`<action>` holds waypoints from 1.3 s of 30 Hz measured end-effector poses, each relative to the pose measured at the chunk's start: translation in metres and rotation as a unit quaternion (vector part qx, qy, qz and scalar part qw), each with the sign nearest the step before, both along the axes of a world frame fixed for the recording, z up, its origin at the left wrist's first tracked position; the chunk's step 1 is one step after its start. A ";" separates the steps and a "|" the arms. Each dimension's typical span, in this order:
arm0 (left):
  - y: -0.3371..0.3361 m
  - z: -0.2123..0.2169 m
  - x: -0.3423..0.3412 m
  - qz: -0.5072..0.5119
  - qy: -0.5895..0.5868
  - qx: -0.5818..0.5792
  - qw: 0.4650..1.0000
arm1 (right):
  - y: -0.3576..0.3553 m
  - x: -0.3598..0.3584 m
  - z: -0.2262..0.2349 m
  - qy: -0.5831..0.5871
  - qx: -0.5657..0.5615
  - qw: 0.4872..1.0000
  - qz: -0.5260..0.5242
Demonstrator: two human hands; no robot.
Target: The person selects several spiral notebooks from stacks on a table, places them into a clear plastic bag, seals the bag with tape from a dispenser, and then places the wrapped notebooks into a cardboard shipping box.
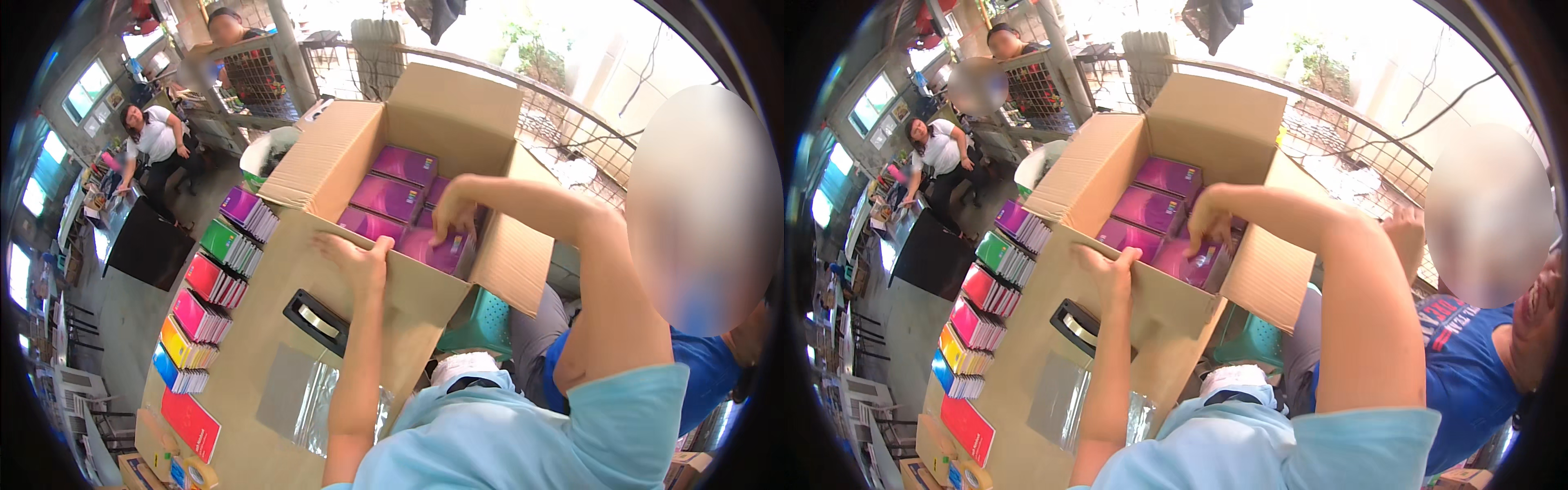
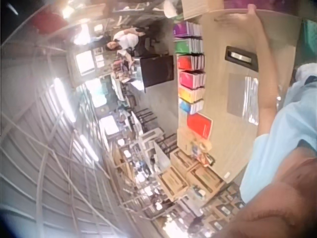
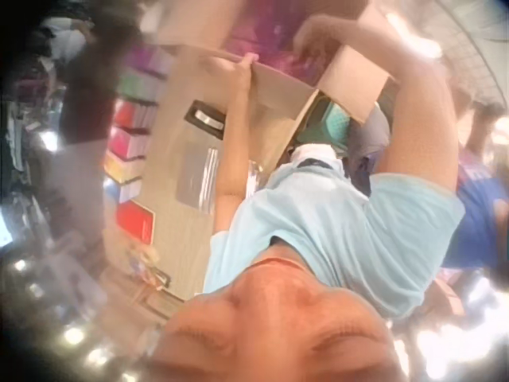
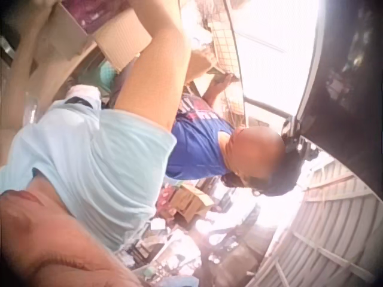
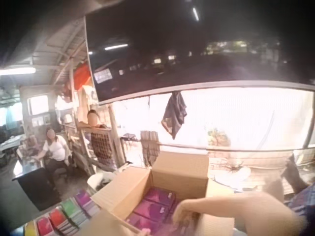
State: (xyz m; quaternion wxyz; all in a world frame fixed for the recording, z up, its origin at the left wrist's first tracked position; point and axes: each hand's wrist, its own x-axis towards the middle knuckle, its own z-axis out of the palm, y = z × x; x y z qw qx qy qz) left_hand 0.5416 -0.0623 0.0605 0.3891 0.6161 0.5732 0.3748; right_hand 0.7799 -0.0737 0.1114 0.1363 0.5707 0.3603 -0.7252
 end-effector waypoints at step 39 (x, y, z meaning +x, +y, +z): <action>0.096 -0.024 -0.630 0.107 0.387 0.292 0.868 | 0.020 -0.505 0.129 0.070 0.577 0.502 0.640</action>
